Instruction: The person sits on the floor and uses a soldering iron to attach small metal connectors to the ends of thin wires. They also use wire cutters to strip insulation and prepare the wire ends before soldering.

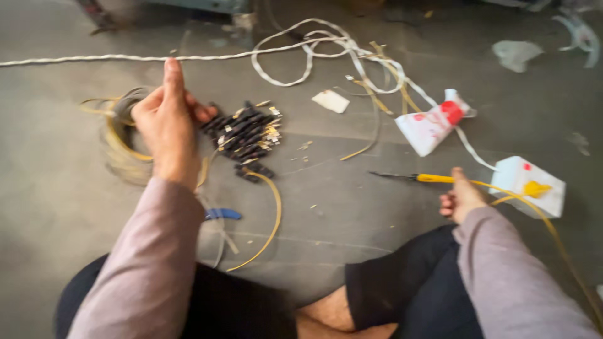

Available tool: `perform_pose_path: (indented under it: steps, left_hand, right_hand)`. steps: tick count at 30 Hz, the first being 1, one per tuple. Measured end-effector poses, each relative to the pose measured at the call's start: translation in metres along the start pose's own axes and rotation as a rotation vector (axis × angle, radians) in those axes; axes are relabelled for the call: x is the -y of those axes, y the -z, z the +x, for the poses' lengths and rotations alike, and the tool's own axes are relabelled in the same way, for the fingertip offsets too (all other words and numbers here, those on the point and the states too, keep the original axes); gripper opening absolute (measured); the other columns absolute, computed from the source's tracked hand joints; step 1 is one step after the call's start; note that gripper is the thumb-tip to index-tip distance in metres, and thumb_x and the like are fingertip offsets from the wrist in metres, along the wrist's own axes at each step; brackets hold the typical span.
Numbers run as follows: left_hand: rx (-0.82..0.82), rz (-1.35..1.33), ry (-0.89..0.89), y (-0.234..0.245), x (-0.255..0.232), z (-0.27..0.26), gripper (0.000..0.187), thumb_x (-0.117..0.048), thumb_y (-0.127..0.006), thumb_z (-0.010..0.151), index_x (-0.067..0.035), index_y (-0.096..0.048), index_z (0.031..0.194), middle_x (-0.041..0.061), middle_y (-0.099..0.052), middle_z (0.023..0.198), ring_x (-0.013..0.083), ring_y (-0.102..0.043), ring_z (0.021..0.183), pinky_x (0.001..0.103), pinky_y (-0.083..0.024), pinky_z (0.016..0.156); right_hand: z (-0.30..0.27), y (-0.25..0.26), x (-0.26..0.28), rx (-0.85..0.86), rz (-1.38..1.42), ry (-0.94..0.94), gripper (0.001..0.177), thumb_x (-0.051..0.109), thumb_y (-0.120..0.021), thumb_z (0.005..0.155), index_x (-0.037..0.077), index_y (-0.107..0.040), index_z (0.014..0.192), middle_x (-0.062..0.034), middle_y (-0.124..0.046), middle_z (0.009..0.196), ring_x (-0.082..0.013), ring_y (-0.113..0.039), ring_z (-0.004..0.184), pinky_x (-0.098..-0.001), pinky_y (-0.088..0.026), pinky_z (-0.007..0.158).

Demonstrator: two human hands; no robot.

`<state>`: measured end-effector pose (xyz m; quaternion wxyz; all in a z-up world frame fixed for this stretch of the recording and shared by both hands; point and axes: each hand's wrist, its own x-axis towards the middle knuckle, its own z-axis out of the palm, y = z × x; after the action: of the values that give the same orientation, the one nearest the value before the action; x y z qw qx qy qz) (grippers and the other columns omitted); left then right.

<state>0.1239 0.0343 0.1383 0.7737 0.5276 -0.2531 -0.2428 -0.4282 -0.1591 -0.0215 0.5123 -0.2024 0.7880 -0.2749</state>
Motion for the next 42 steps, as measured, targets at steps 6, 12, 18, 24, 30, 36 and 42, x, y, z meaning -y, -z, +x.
perform_pose_path:
  steps: [6,12,18,24,30,36,42]
  left_hand:
    - [-0.198,-0.153,0.013,0.017,0.002,0.024,0.040,-0.037,-0.045,0.110,-0.006,-0.054,0.085,0.002,-0.056,0.068,0.0161,-0.061,0.057,0.033,-0.056,0.052]
    - [-0.170,-0.205,-0.055,0.018,0.002,0.033,0.014,-0.014,-0.041,0.102,-0.005,-0.048,0.111,0.006,-0.059,0.088,0.0168,-0.064,0.067,0.033,-0.061,0.056]
    - [-0.262,-0.109,0.004,0.031,-0.004,0.023,0.045,0.010,-0.039,0.087,-0.004,-0.036,0.130,0.010,-0.062,0.102,0.0177,-0.067,0.070,0.032,-0.060,0.055]
    - [-0.246,-0.057,-0.030,0.039,-0.006,0.032,0.035,0.005,-0.044,0.093,-0.003,-0.043,0.127,0.011,-0.066,0.099,0.0150,-0.066,0.069,0.029,-0.058,0.055]
    - [-0.222,-0.030,-0.036,0.037,0.001,0.030,0.027,0.001,-0.050,0.095,-0.002,-0.047,0.122,0.009,-0.068,0.090,0.0134,-0.064,0.064,0.027,-0.053,0.052]
    - [0.154,0.233,0.202,-0.032,0.018,-0.070,0.016,-0.005,-0.060,0.092,0.007,-0.069,0.088,0.008,-0.071,0.077,0.0124,-0.064,0.063,0.029,-0.051,0.056]
    - [0.565,-0.161,0.415,-0.084,0.003,-0.153,0.039,-0.026,-0.068,0.098,0.004,-0.070,0.123,0.004,-0.078,0.106,0.0092,-0.071,0.098,0.024,-0.056,0.088]
  right_hand:
    - [-0.134,-0.031,-0.009,-0.047,-0.057,0.593,0.049,0.051,-0.063,0.103,0.007,-0.055,0.084,-0.0051,-0.052,0.060,-0.0130,-0.041,0.043,-0.0303,-0.030,0.039]
    - [-0.241,-0.159,-0.098,0.455,-0.381,1.058,0.030,0.035,-0.080,0.088,0.005,-0.078,0.091,-0.0019,-0.077,0.078,-0.0109,-0.070,0.071,-0.0298,-0.056,0.066]
    - [-0.278,-0.257,-0.129,0.042,-0.548,1.438,0.028,0.028,-0.081,0.079,0.006,-0.074,0.095,-0.0105,-0.066,0.094,-0.0321,-0.063,0.093,-0.0431,-0.051,0.080]
    - [-0.275,-0.279,-0.140,0.091,-0.465,1.324,0.013,0.020,-0.079,0.082,0.008,-0.073,0.080,-0.0053,-0.067,0.087,-0.0263,-0.064,0.091,-0.0397,-0.051,0.081]
    - [-0.282,-0.231,-0.106,0.576,0.067,0.811,0.011,0.012,-0.078,0.088,0.003,-0.072,0.092,0.0010,-0.067,0.079,-0.0071,-0.058,0.068,-0.0234,-0.047,0.061]
    - [-0.308,-0.155,-0.050,0.700,0.280,0.743,0.011,0.007,-0.074,0.090,0.000,-0.068,0.096,-0.0023,-0.065,0.078,-0.0077,-0.057,0.063,-0.0231,-0.044,0.051]
    - [-0.330,-0.131,-0.049,0.633,0.196,1.194,0.010,-0.003,-0.072,0.093,-0.001,-0.064,0.098,-0.0014,-0.062,0.092,-0.0069,-0.061,0.072,-0.0207,-0.049,0.061]
